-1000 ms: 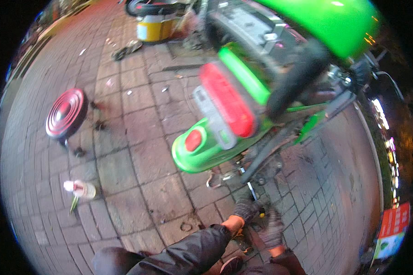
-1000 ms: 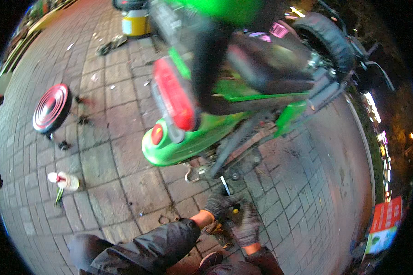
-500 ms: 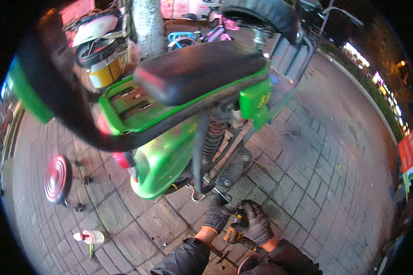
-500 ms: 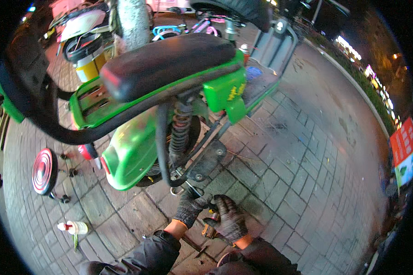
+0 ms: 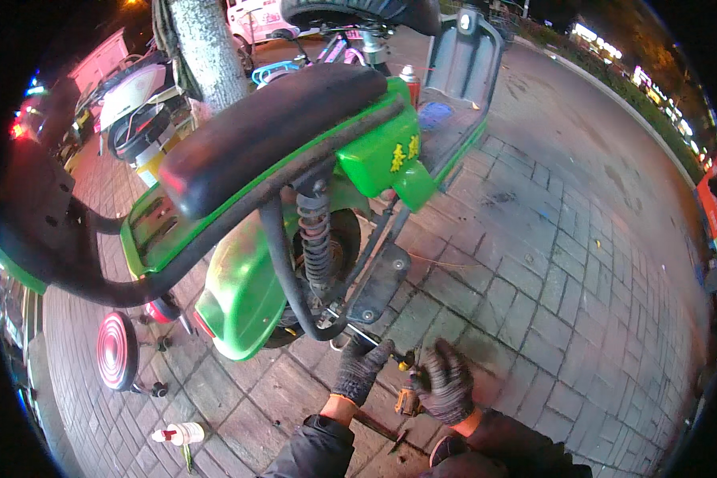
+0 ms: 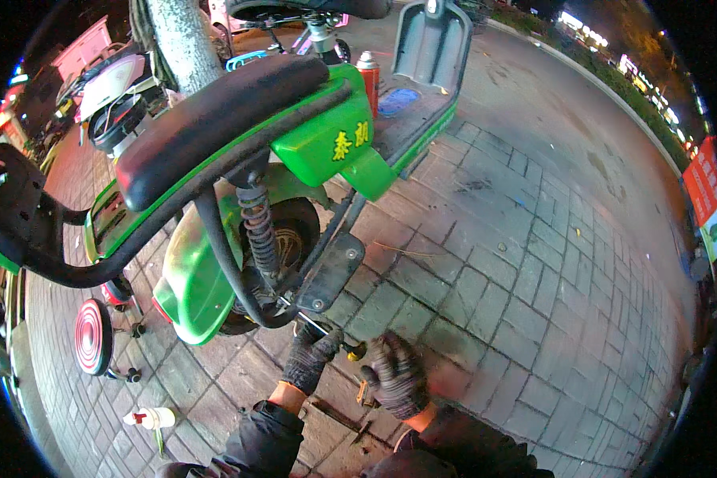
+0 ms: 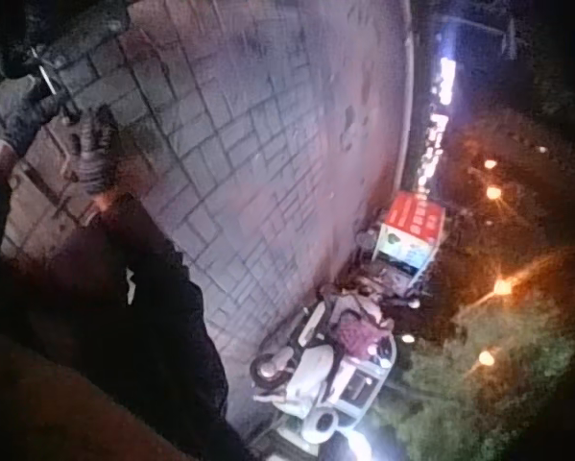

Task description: The person repairs a green electric scooter on a sidewalk at night. They use a cordless drill and wrench to remove and reattach bolts on the rear suspension and frame, retrieve a bolt from a parts bin, and apply lubricant to the mechanism.

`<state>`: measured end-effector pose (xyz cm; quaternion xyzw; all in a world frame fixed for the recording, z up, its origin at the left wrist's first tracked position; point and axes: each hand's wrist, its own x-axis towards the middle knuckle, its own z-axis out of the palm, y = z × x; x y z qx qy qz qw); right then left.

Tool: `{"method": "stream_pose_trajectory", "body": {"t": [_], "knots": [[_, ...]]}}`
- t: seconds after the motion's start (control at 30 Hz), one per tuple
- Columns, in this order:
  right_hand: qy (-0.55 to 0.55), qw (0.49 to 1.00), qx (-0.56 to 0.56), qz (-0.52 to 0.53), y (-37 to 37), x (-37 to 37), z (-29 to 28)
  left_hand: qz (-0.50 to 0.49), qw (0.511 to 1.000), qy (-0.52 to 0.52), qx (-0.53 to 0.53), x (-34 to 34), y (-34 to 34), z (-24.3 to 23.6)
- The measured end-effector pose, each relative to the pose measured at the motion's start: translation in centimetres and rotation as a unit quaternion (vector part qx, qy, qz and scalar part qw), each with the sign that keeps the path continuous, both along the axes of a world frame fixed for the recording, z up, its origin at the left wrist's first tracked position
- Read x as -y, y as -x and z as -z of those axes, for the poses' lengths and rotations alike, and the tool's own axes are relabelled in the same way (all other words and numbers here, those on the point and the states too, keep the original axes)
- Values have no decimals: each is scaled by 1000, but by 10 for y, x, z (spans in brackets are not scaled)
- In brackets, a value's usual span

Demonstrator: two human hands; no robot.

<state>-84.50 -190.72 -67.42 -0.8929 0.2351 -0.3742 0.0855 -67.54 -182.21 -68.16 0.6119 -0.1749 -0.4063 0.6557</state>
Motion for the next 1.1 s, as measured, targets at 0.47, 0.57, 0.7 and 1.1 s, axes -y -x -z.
{"method": "stream_pose_trajectory", "body": {"t": [0.47,0.57,0.7,1.1], "knots": [[-301,953,15,-17,-2,5,6,71,996,26,-50,-1,-8,15],[-64,991,-111,-41,-6,4,-13,65,992,48,-98,1,-6,16],[-545,835,-68,-34,-39,14,7,34,997,53,-48,-3,-3,13],[65,979,-80,-174,-36,42,9,56,996,72,-10,-3,-5,14]]}}
